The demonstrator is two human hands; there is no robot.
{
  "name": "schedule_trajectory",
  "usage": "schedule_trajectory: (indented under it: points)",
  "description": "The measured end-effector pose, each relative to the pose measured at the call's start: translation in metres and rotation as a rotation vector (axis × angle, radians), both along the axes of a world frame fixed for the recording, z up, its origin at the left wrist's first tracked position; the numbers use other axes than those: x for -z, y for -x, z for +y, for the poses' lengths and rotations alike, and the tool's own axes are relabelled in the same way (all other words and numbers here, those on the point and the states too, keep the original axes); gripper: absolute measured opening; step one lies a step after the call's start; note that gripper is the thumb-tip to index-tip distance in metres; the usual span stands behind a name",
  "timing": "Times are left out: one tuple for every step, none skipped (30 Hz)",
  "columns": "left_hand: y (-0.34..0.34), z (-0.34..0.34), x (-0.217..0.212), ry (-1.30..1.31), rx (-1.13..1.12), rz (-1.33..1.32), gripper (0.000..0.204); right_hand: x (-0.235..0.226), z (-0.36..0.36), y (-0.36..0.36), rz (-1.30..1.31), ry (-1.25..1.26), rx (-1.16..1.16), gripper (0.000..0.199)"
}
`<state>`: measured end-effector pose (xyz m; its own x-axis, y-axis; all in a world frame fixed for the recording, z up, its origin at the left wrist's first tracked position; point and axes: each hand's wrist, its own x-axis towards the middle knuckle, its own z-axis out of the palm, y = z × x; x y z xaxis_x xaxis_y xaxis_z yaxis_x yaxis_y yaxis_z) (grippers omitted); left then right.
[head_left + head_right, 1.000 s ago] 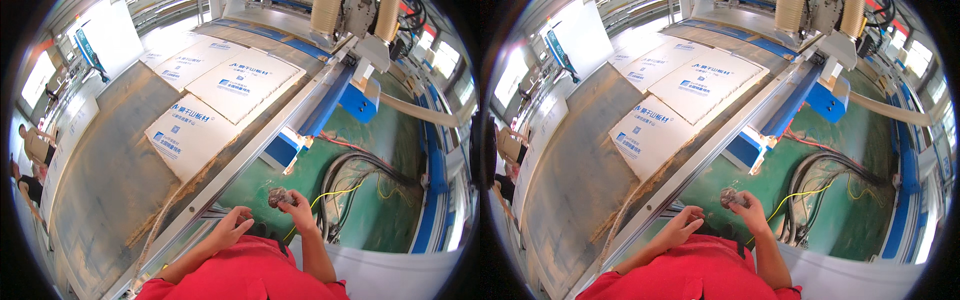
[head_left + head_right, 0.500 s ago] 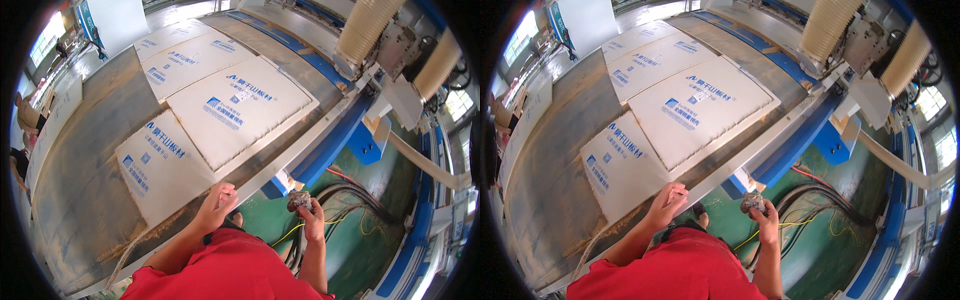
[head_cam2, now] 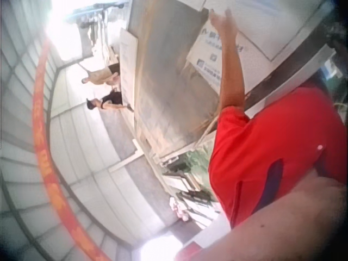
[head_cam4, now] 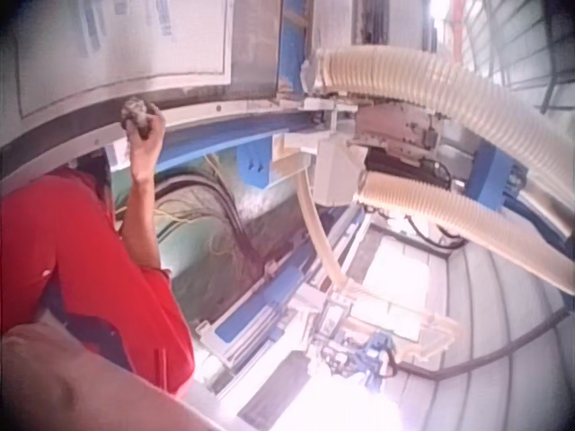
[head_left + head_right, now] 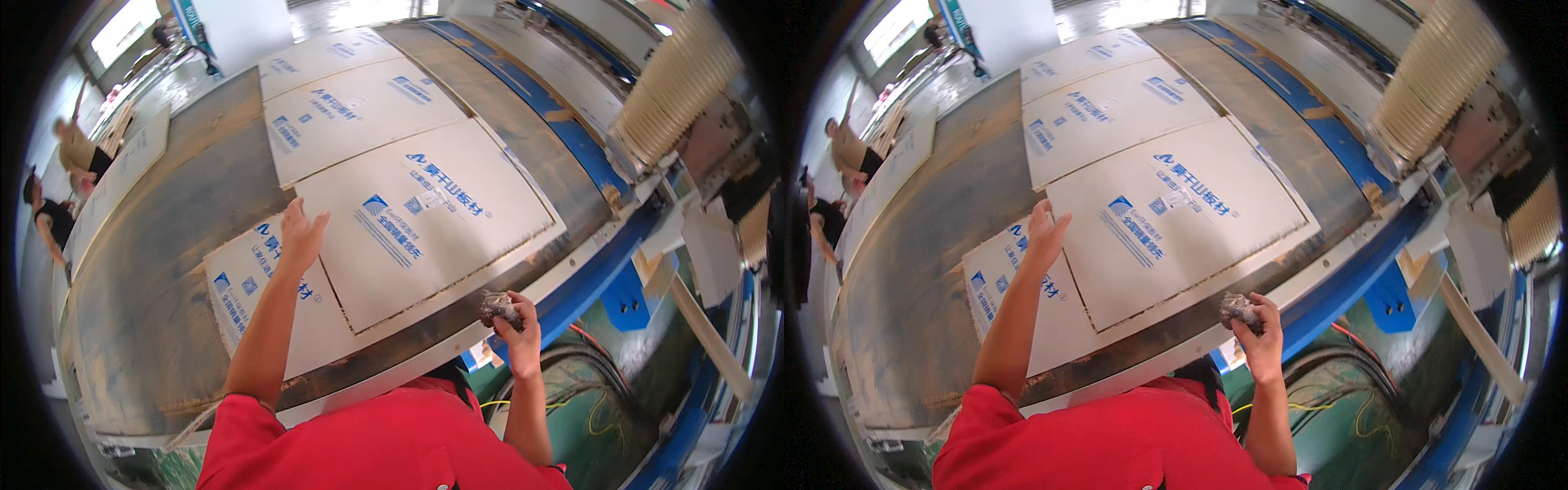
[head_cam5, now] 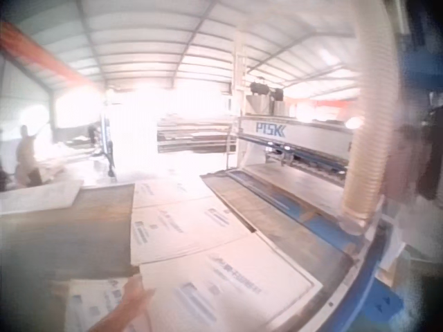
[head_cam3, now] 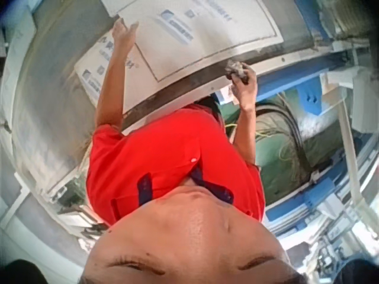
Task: The person cleans large white boards with a cloth, wiping the edges and surfaces before placing them onto a stack.
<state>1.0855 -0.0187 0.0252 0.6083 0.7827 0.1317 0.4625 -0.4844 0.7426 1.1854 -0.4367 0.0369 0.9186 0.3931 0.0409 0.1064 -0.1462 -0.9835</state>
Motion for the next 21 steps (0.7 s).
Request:
schedule_trajectory:
  points:
    - [-0.005,0.011,0.004,-0.037,-0.023,0.048,0.069,-0.010,0.004,-0.008,0.055,0.015,-0.008,0.022]
    - [-0.008,0.018,0.010,-0.066,-0.086,0.113,0.070,-0.015,0.006,-0.016,-0.032,0.057,-0.029,0.021]
    - [-0.017,0.021,0.016,-0.095,-0.135,0.177,0.071,-0.017,0.006,-0.022,0.031,0.018,-0.013,0.021]
    - [-0.023,0.027,0.019,-0.122,-0.185,0.240,0.072,-0.018,0.006,-0.027,0.094,-0.021,0.002,0.021]
    - [-0.030,0.033,0.018,-0.074,-0.200,0.305,0.075,-0.016,0.007,-0.036,0.099,0.021,0.037,0.022]
    - [-0.036,0.041,0.014,-0.024,-0.214,0.368,0.077,-0.017,0.009,-0.042,0.143,0.046,0.038,0.023]
    - [-0.041,0.048,0.012,0.026,-0.227,0.431,0.079,-0.020,0.011,-0.047,0.187,0.071,0.040,0.024]
    - [-0.049,0.054,0.014,0.040,-0.251,0.445,0.080,-0.026,0.014,-0.051,0.233,0.094,0.055,0.025]
    - [-0.057,0.059,0.016,0.055,-0.273,0.456,0.081,-0.008,0.014,-0.060,0.035,0.141,0.082,0.027]
    - [-0.064,0.063,0.016,0.069,-0.293,0.467,0.082,0.001,0.009,-0.070,-0.023,0.242,0.033,0.030]
    - [-0.071,0.063,0.012,0.124,-0.323,0.428,0.081,0.000,0.013,-0.074,-0.093,0.331,0.034,0.031]
    - [-0.077,0.061,0.007,0.178,-0.350,0.389,0.080,-0.001,0.018,-0.078,-0.162,0.420,0.036,0.031]
    - [-0.080,0.060,0.003,0.232,-0.381,0.349,0.080,-0.001,0.022,-0.082,-0.234,0.453,0.038,0.032]
    - [-0.082,0.061,0.003,0.278,-0.427,0.279,0.076,-0.001,0.025,-0.086,-0.305,0.487,0.041,0.032]
    - [-0.084,0.063,0.006,0.326,-0.467,0.208,0.071,0.000,0.027,-0.092,-0.376,0.524,0.048,0.032]
    - [-0.088,0.066,0.006,0.374,-0.506,0.136,0.067,0.002,0.028,-0.100,-0.381,0.532,0.045,0.032]
    - [-0.086,0.071,0.006,0.537,-0.470,-0.015,0.064,0.006,0.027,-0.106,-0.376,0.541,0.032,0.032]
    - [-0.084,0.076,0.005,0.698,-0.431,-0.166,0.060,0.009,0.028,-0.110,-0.371,0.549,0.020,0.032]
    - [-0.086,0.080,0.003,0.857,-0.388,-0.318,0.057,0.007,0.028,-0.115,-0.385,0.559,0.006,0.032]
    - [-0.089,0.078,-0.002,0.878,-0.392,-0.362,0.053,0.005,0.030,-0.120,-0.397,0.571,-0.010,0.032]
    - [-0.092,0.073,-0.011,0.901,-0.396,-0.409,0.050,0.002,0.032,-0.123,-0.411,0.583,-0.027,0.032]
